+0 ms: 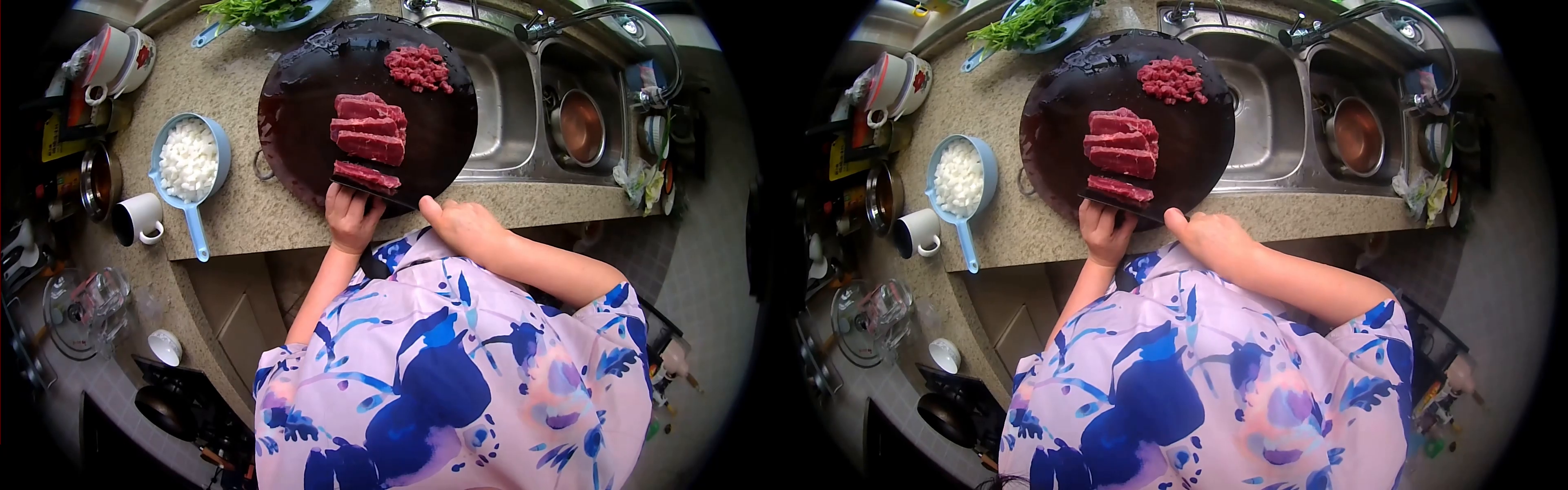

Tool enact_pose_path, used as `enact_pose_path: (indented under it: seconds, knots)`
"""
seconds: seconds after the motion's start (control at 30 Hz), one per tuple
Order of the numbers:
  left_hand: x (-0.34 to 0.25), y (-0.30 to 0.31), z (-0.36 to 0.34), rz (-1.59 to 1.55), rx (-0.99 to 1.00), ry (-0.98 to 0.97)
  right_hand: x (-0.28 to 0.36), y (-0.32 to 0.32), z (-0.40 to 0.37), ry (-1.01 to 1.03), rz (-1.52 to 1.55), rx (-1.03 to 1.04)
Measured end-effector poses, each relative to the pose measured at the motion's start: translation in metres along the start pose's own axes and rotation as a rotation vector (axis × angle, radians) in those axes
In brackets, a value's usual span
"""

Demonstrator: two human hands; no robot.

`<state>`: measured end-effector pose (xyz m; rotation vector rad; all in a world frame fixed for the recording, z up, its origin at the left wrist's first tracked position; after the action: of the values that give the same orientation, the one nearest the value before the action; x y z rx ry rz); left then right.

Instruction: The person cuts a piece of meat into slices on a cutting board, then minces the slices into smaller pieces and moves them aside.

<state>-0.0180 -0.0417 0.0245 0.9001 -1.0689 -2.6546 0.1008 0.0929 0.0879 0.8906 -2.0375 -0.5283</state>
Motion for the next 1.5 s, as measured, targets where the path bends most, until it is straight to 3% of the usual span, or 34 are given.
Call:
enact_pose_path:
  seconds: [0.2,0.3,0.67,0.87,1.07,1.27,1.4,1.5]
  knots:
    - [-0.002,0.001,0.005,-0.012,0.011,0.014,0.007,-0.004,0.021,-0.01,0.054,0.014]
    - [-0.001,0.001,0.005,-0.009,0.016,0.041,0.023,-0.005,0.038,0.107,0.028,-0.074]
    - [0.004,-0.002,0.001,-0.016,0.03,0.036,0.013,0.005,0.026,0.02,0.123,0.027]
    - [0.008,-0.003,-0.002,-0.019,0.044,0.06,0.03,-0.004,0.065,0.177,0.102,-0.107]
    - [0.008,-0.003,-0.002,-0.016,0.022,0.064,0.0,-0.009,0.024,0.002,0.13,0.023]
    - [0.006,-0.001,0.002,-0.023,0.057,0.049,0.022,-0.016,0.077,0.172,0.141,-0.143]
    - [0.01,-0.005,-0.003,-0.021,0.051,0.051,0.017,-0.013,0.06,0.162,0.141,-0.164]
    - [0.011,-0.004,-0.003,-0.021,0.031,0.058,-0.004,-0.016,0.036,0.045,0.046,-0.092]
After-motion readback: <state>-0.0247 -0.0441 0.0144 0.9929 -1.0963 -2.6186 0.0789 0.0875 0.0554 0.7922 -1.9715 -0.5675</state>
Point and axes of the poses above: each hand's wrist, its own z-axis towards the middle knuckle, its own y-axis out of the back of the hand, x = y × z, the point moved 6 cm from there along z, towards the middle knuckle, and after that the axes turned 11 degrees about z, right-handed, at the moved point
